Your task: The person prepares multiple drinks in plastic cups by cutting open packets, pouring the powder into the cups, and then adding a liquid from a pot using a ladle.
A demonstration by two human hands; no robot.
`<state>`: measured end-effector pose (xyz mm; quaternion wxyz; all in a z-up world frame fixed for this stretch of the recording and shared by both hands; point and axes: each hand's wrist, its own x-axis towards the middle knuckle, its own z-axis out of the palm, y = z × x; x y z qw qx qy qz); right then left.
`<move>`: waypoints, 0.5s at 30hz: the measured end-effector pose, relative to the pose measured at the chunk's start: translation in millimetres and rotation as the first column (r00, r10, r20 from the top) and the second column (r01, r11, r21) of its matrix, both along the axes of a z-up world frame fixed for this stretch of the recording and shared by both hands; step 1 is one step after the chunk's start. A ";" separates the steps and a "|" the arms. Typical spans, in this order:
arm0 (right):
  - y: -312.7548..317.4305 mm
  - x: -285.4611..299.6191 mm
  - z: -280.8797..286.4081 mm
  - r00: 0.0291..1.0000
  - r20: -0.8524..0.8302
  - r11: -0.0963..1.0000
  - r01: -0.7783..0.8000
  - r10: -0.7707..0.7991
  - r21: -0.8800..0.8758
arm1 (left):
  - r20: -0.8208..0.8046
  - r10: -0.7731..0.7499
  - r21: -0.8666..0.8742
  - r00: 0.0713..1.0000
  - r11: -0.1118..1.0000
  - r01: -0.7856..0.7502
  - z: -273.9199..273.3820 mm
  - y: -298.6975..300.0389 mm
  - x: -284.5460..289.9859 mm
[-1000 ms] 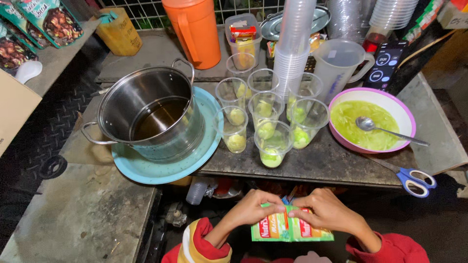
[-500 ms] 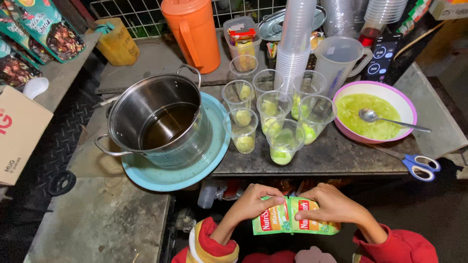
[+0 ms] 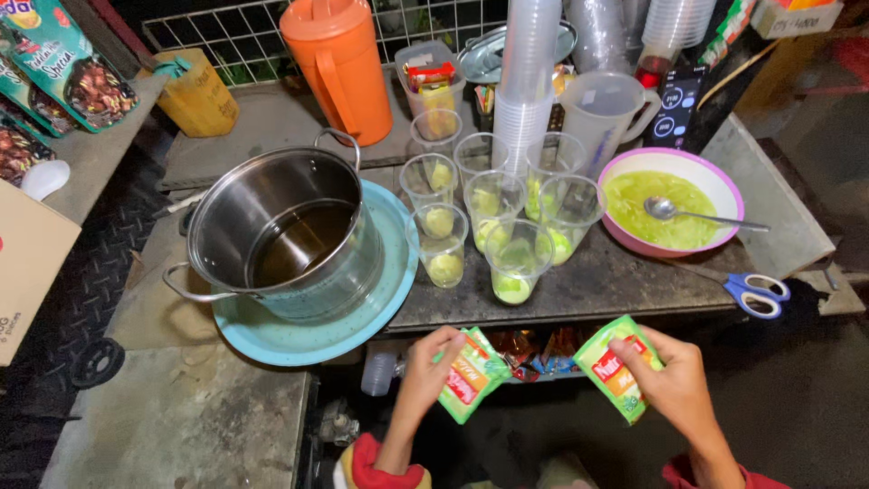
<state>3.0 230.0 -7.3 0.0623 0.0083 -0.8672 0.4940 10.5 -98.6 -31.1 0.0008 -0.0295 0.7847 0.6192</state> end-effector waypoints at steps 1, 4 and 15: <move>-1.5 -1.1 -0.9 1.000 0.013 0.992 0.020 -0.018 -0.122 | -0.008 -0.015 0.062 1.000 0.998 0.015 -1.5 11.6 1.2; -9.4 -3.4 -16.8 0.998 0.058 0.951 0.030 -0.013 -0.308 | -0.050 0.038 0.065 0.998 0.997 -0.034 -13.5 49.7 5.7; -24.0 -4.4 -19.6 0.997 -0.047 0.968 0.055 -0.068 -0.245 | 0.034 0.350 0.233 0.936 0.908 -0.348 -47.7 194.4 8.1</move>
